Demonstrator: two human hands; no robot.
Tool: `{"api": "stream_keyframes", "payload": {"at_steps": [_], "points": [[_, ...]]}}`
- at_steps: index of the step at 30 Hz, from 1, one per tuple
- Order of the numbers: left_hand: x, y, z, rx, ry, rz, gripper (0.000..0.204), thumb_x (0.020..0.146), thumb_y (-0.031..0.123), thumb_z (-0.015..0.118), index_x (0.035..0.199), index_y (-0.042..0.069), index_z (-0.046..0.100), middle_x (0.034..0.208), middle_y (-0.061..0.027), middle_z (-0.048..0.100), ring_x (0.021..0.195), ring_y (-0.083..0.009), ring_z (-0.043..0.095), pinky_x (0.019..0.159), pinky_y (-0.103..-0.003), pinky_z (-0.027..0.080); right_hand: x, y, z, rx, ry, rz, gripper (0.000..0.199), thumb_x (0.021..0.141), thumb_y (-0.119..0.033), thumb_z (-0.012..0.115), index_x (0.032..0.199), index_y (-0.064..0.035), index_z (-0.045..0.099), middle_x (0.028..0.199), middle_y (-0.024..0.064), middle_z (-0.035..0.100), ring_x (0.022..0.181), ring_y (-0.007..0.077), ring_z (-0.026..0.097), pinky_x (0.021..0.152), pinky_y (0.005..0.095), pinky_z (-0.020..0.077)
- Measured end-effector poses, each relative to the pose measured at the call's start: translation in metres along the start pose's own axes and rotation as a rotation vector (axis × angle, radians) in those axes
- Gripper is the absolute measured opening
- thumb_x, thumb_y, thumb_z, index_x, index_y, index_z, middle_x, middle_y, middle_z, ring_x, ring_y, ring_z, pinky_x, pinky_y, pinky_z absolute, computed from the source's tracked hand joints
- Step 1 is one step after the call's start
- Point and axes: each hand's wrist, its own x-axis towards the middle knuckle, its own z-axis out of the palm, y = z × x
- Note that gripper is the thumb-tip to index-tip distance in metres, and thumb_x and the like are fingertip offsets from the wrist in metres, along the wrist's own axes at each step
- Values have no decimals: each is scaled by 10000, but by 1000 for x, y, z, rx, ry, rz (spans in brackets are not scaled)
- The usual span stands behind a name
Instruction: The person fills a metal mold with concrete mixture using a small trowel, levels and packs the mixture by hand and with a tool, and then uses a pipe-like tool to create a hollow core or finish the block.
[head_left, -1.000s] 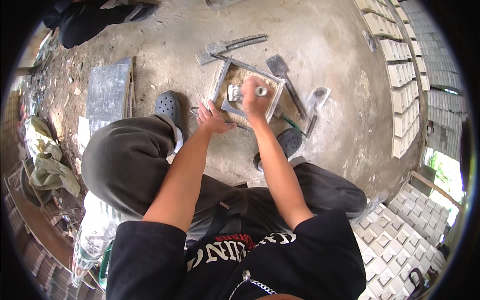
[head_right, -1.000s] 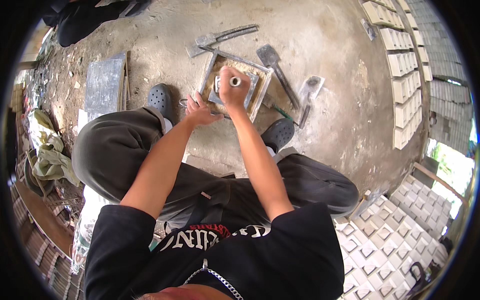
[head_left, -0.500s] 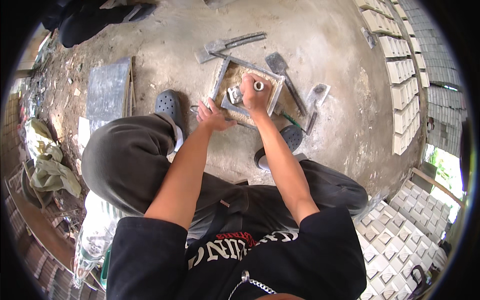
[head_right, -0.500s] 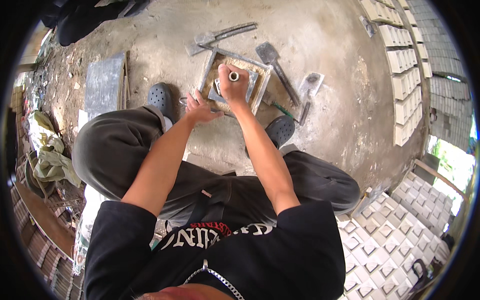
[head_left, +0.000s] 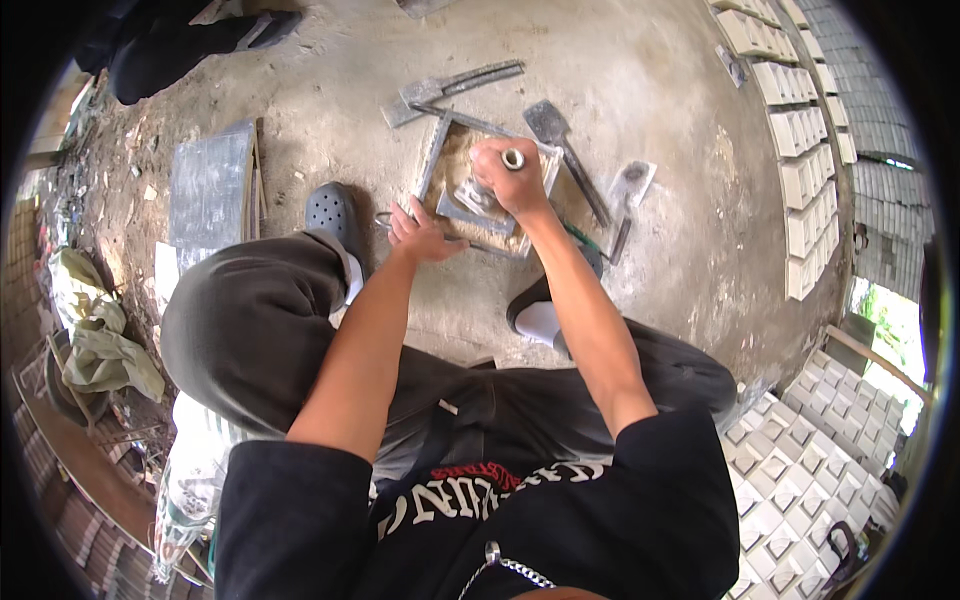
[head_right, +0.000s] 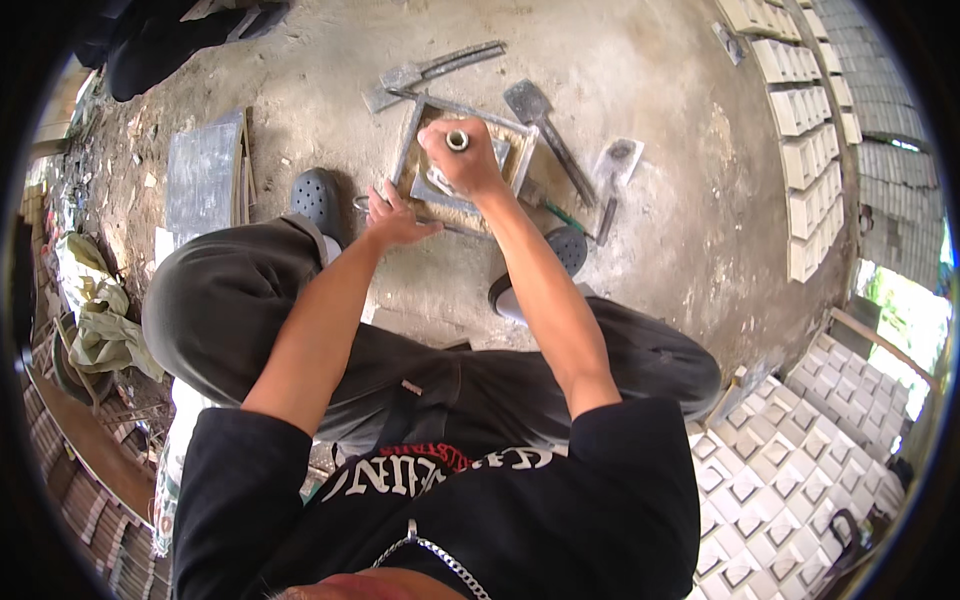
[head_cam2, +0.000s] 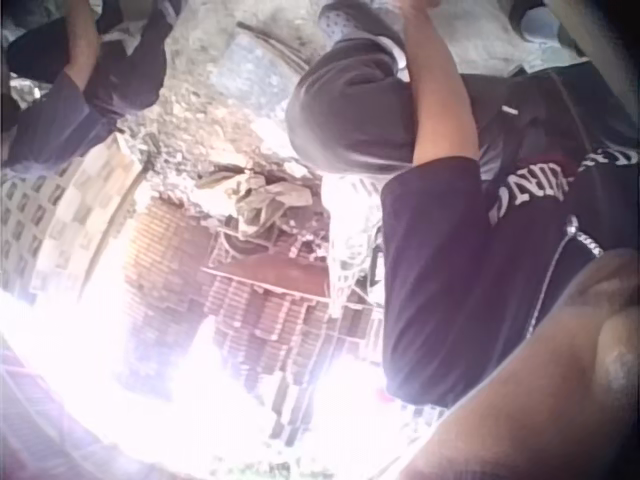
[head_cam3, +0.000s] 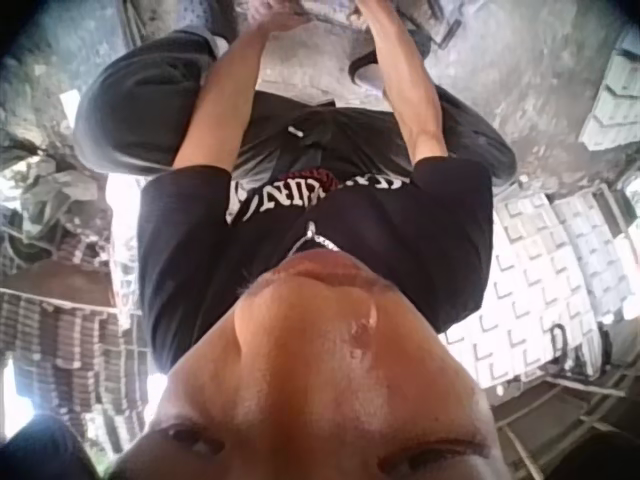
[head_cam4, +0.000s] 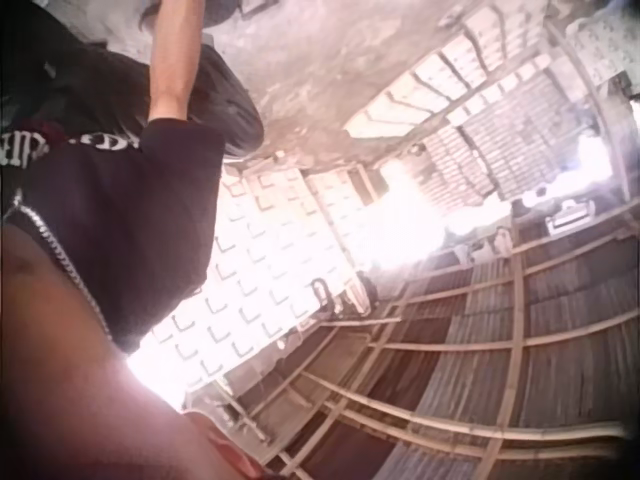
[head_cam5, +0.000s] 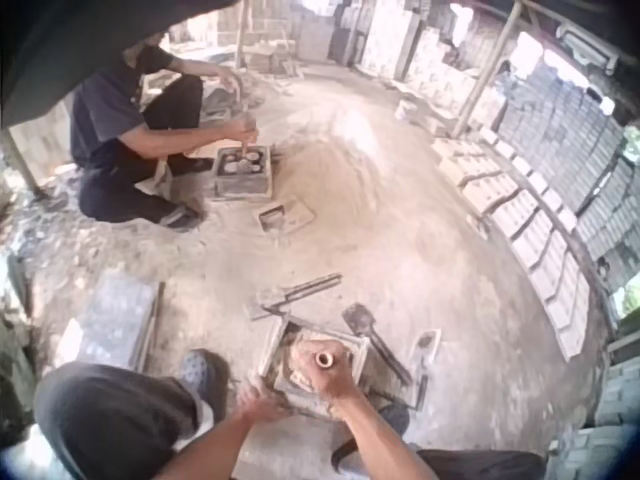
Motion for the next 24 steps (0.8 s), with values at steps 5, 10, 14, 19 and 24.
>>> {"api": "stream_keyframes", "payload": {"at_steps": [5,10,14,19,24], "points": [[6,0,6,36,-41,-47,1465,673,756,707,1491,11,-254,1521,-353,-266,1464,-491,-112,1169,-588,99,-8,-10,-5,-66,-112,-162,297,835,-105,585,571,22,536,514,7,468,481,74,399,442,274,294],[2,7,-1,62,-26,7,1498,682,794,672,1441,-67,-291,1480,-428,-249,1443,-544,-102,1169,-568,134,-7,18,-16,-24,-118,4,374,846,-151,590,512,-18,486,493,-27,435,471,59,354,437,272,264],[-1,1,-2,62,-8,-12,1506,673,797,678,1442,-52,-300,1482,-421,-258,1442,-543,-111,1173,-558,125,0,-27,-12,24,-142,42,377,855,-127,573,510,-19,466,487,-36,415,473,47,339,437,269,256],[8,-1,8,25,-12,-25,1508,646,767,721,1473,0,-280,1517,-368,-248,1460,-498,-100,1168,-590,91,-19,5,-16,-78,-63,-142,329,841,-117,594,551,13,509,505,-25,450,487,68,383,457,284,313],[-3,5,-5,49,-18,-3,1490,680,811,655,1452,-59,-276,1493,-416,-239,1439,-548,-122,1172,-566,116,-2,-2,-16,3,-88,64,335,820,-135,590,532,-11,474,495,-25,406,489,53,350,443,294,262]]}}
